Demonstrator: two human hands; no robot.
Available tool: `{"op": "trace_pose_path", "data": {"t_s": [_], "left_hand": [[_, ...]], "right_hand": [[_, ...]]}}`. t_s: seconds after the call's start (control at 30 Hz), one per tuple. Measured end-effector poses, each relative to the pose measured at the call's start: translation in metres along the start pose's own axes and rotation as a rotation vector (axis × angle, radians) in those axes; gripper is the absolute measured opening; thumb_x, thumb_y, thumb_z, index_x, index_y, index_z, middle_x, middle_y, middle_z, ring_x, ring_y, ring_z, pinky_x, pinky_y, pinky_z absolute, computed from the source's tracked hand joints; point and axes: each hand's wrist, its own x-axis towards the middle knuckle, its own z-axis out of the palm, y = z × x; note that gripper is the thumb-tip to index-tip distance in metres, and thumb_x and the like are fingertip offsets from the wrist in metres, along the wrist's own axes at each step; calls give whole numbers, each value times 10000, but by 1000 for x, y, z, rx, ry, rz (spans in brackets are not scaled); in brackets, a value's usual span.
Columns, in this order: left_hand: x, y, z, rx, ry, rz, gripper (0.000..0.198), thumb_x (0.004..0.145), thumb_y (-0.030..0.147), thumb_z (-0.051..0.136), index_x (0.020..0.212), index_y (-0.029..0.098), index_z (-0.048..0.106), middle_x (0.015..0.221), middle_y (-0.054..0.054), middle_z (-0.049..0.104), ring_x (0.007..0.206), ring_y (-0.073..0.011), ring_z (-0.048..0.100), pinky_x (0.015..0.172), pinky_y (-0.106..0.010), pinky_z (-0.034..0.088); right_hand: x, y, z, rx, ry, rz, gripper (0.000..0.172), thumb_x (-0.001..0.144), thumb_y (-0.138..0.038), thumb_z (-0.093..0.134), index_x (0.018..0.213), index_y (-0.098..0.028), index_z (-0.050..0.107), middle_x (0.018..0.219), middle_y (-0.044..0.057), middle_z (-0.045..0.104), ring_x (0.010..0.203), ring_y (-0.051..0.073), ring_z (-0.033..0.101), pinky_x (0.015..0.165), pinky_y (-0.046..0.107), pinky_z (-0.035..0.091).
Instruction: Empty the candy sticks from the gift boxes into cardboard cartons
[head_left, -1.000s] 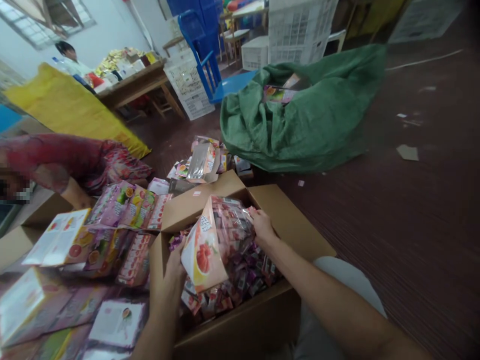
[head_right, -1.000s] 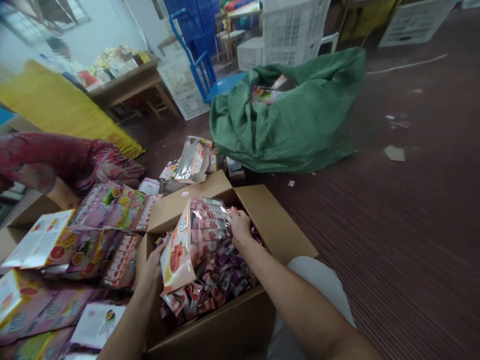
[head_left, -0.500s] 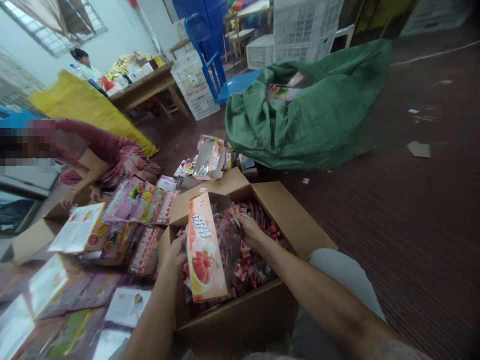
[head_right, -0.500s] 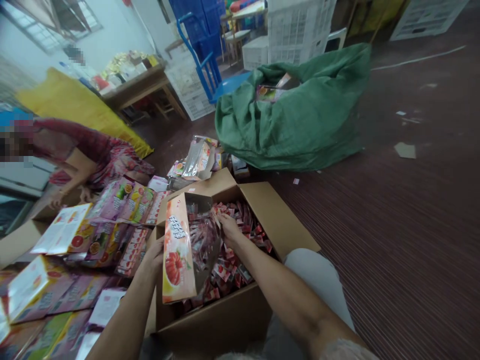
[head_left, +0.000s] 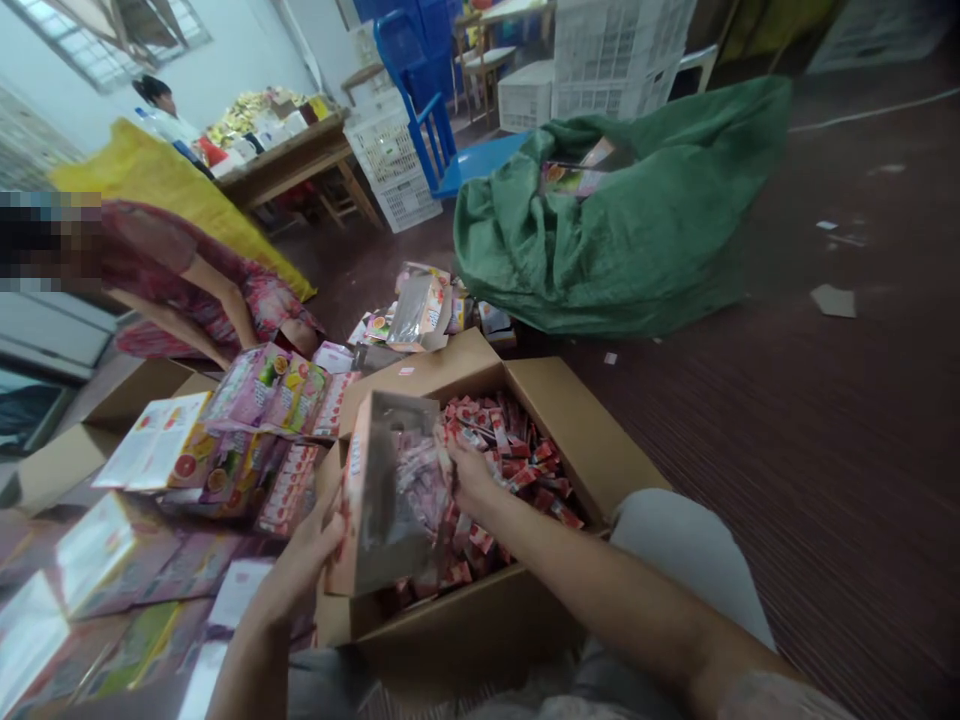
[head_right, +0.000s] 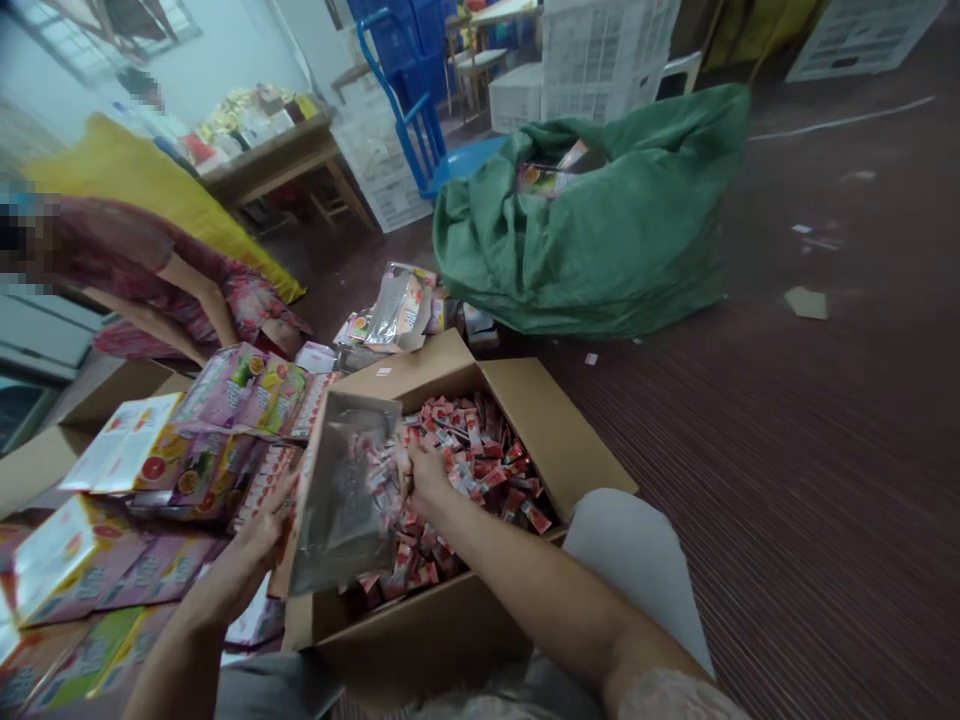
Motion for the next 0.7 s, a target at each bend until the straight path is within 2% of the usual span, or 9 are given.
{"op": "trace_pose_path", "data": {"t_s": [0.1, 0.23, 0.33, 0.4, 0.47, 0.53, 0.57, 0.63, 0.7], "left_hand": [[-12, -7, -3, 59, 120, 43, 1064, 466, 333, 967, 1427, 273, 512, 1068, -82, 776, 1008, -340, 729, 768, -368, 617], [1, -16, -36, 41, 349, 24, 968, 402, 179, 928, 1299, 272, 576, 853, -27, 778, 772, -336, 747, 629, -392, 624], [20, -12, -74, -38, 548, 41, 725, 471, 185, 872, 1153, 290, 648, 831, 16, 769, 809, -332, 746, 715, -437, 636], [35, 2, -81, -129, 593, 45, 488, 581, 197, 822, 1043, 274, 684, 887, 16, 774, 978, -320, 735, 882, -437, 616], [53, 26, -69, -258, 567, 24, 291, 717, 196, 730, 1000, 249, 690, 933, -7, 778, 1085, -293, 709, 985, -431, 576], [76, 57, -44, -378, 469, 58, 198, 843, 215, 629, 1035, 215, 678, 943, -39, 772, 1076, -265, 711, 988, -434, 572], [89, 74, -32, -436, 395, 126, 203, 908, 312, 587, 1052, 193, 668, 953, -60, 764, 1064, -260, 711, 974, -426, 576], [117, 105, -18, -435, 183, 221, 455, 945, 570, 518, 1142, 182, 648, 1006, -96, 749, 1048, -265, 712, 910, -415, 593], [140, 129, -25, -393, 89, 217, 590, 906, 695, 506, 1105, 158, 646, 913, -113, 726, 936, -256, 727, 816, -380, 605]], "right_hand": [[11, 21, 29, -132, -71, -4, 392, 839, -629, 605, 836, -245, 524, 568, -59, 544, 469, 128, 509, 489, 254, 432], [31, 45, 44, -878, -232, -212, 554, 1039, -547, 201, 959, -217, 638, 868, 48, 715, 868, 222, 683, 837, 395, 536], [41, 70, 22, -1147, -310, -305, 318, 921, -481, 610, 1022, -197, 711, 1259, 130, 691, 1306, 348, 517, 1146, 565, 299], [45, 85, -1, -1416, -467, -370, 493, 778, -445, 791, 1194, -199, 696, 1504, 162, 525, 1452, 392, 344, 1200, 623, 146], [48, 92, -24, -1722, -605, -418, 639, 772, -452, 795, 1342, -219, 626, 1611, 158, 384, 1507, 396, 244, 1203, 658, 92], [52, 85, -47, -1930, -608, -405, 585, 848, -415, 709, 1395, -247, 590, 1627, 136, 361, 1524, 400, 206, 1184, 708, 75], [53, 76, -59, -1999, -554, -376, 536, 879, -371, 659, 1397, -255, 591, 1620, 131, 375, 1521, 408, 209, 1168, 734, 75], [55, 55, -88, -2123, -395, -289, 474, 905, -289, 578, 1376, -255, 615, 1584, 143, 432, 1501, 428, 250, 1132, 777, 95], [56, 31, -119, -2247, -198, -183, 475, 911, -187, 485, 1360, -246, 632, 1511, 156, 523, 1468, 410, 321, 1118, 773, 148]]}}
